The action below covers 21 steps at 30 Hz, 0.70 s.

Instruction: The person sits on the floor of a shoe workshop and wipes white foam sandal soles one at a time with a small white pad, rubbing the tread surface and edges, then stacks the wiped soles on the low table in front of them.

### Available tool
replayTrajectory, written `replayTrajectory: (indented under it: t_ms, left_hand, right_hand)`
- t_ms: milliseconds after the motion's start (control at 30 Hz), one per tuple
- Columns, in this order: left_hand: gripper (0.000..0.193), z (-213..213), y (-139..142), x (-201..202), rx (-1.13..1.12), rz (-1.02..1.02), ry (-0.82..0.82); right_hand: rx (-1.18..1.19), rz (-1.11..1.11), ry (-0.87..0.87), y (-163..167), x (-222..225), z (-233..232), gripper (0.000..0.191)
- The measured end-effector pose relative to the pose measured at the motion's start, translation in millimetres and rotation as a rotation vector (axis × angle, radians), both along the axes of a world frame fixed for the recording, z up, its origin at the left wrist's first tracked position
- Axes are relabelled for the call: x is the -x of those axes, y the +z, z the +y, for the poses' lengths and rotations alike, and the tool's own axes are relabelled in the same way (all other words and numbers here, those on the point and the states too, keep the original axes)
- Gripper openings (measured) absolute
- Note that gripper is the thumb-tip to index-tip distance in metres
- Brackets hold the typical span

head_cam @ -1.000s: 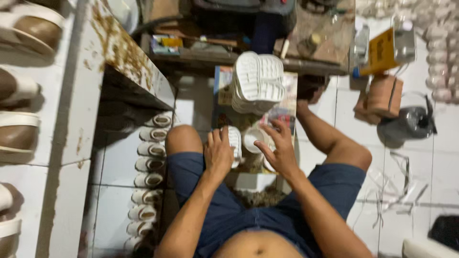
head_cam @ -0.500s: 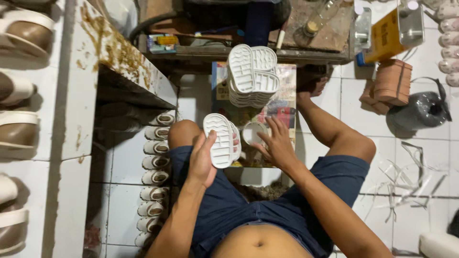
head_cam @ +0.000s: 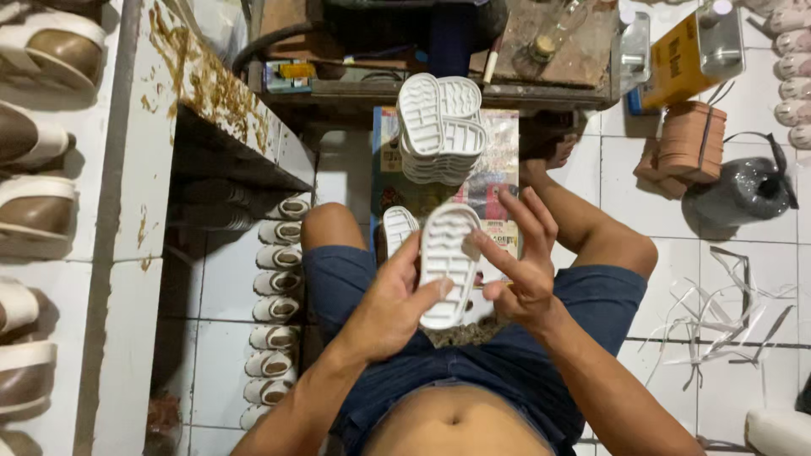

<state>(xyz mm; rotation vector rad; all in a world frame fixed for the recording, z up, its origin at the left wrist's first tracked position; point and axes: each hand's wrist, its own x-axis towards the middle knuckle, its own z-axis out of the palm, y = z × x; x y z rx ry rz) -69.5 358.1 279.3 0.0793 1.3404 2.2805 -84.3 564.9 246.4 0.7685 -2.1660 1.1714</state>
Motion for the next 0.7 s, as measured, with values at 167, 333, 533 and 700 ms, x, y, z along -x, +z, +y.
replayTrajectory:
  t_ms: [167,333,533,700]
  left_hand:
    - [0.058,18.0,10.5,4.2,0.016,0.085,0.016]
    - [0.052,29.2,19.2,15.8,0.233,0.328,0.229]
    - [0.052,27.1,19.6,34.2,0.775,0.711,0.253]
    - [0.045,-27.5,4.6,53.5,0.422,0.372,0.408]
  right_hand:
    - [-0.030,0.024,0.018,3.1,-6.0,7.1,0.065]
    - [-0.121,-0.159,-0.125,-9.0,-25.5,-7.7,0.057]
    - [0.380,-0.916,0.385,-51.2,-66.6,-24.5,0.068]
    - [-0.080,-0.942,0.090,-116.0,8.4,9.3,0.061]
